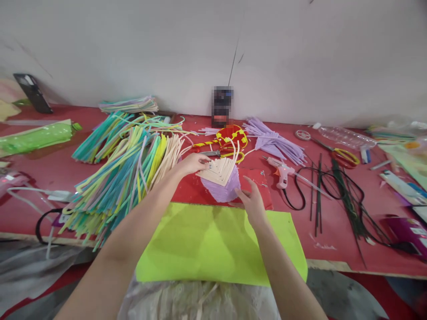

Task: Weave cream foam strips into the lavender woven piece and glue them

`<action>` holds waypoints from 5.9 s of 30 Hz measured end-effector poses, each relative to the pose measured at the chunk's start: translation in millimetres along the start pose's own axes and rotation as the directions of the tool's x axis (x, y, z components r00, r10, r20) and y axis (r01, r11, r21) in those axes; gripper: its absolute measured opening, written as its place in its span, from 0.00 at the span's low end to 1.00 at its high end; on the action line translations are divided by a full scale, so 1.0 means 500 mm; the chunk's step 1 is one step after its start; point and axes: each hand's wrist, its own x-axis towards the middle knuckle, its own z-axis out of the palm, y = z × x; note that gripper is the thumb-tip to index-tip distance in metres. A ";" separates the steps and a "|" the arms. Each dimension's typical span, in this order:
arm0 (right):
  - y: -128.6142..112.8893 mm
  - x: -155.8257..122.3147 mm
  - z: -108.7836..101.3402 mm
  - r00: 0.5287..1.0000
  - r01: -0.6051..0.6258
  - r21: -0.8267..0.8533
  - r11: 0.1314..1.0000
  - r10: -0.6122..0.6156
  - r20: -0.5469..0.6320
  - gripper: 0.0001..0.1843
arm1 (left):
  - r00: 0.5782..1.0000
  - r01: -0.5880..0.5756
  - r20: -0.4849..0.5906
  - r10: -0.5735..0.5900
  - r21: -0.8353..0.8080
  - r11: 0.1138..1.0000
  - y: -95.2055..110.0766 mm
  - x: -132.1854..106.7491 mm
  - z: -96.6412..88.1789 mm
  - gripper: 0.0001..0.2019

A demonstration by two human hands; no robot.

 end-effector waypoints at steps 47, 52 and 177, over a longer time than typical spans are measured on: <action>-0.078 0.110 0.227 0.762 0.500 -0.835 0.232 -0.575 0.297 0.08 | 0.935 -0.161 -0.082 0.346 0.769 0.618 -0.065 -0.142 0.159 0.32; -0.072 0.103 0.365 0.838 0.516 -0.834 0.195 -0.314 0.446 0.13 | 0.929 -0.224 -0.025 0.370 0.756 0.615 -0.083 -0.147 0.174 0.30; -0.032 0.050 0.055 0.844 -0.038 -0.100 0.994 0.085 0.529 0.19 | 0.969 -0.211 -0.216 0.119 -0.478 0.852 -0.038 -0.120 0.128 0.10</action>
